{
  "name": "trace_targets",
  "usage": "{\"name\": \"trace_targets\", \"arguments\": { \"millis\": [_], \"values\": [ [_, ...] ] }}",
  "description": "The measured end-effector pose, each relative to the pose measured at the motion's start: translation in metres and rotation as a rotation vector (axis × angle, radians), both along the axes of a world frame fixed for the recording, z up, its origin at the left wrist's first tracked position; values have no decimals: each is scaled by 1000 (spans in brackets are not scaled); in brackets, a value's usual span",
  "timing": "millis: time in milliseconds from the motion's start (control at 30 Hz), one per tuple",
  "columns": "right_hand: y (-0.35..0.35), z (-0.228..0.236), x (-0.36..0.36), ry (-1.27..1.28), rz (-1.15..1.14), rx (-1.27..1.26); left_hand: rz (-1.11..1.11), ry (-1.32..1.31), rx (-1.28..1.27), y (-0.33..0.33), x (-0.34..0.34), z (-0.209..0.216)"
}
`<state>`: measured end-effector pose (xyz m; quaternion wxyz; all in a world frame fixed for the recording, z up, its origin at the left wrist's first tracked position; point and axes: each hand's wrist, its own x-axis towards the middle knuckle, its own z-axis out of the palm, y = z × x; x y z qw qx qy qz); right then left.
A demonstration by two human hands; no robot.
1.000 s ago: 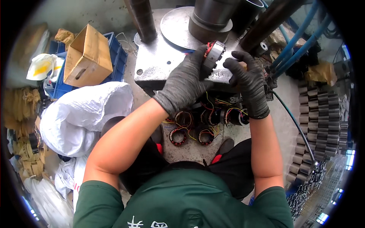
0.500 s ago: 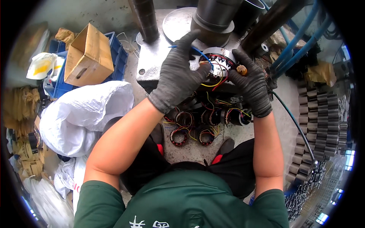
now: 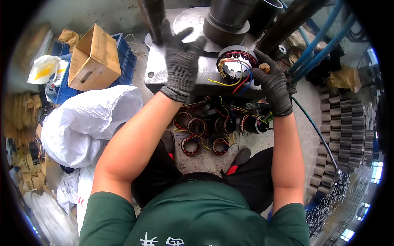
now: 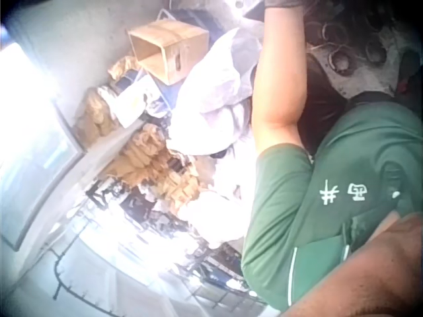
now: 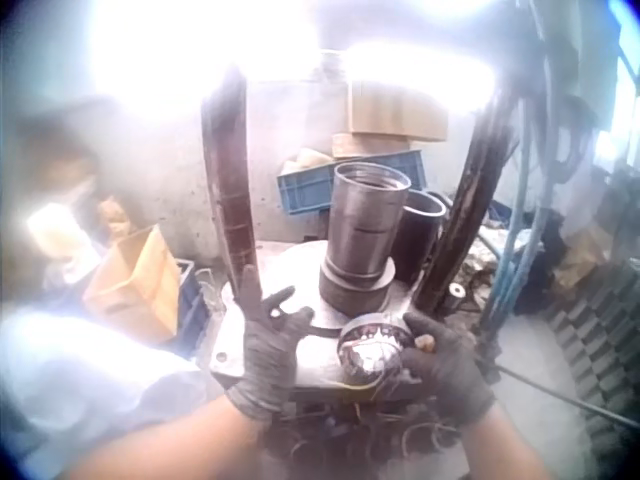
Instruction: The person uses a press machine and a small tool to assemble a stator by inserting copper coils into a metal frame and then securing them.
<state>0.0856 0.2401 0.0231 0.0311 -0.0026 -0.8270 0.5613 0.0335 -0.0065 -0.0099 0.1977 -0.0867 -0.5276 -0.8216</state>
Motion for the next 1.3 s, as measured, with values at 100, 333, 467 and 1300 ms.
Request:
{"name": "trace_targets", "arguments": {
  "millis": [100,333,467,1300],
  "values": [
    [-2,-3,-4,-21,-17,-15,-257,-37,-456,-16,0,2],
    [-2,-1,-1,7,34,-44,-349,41,-1039,13,21,-5],
    [-5,6,-5,-43,49,-127,-388,23,-964,9,14,-7],
    [-61,1,20,516,217,-833,-403,-312,-1086,5,22,25]
  ]
}}
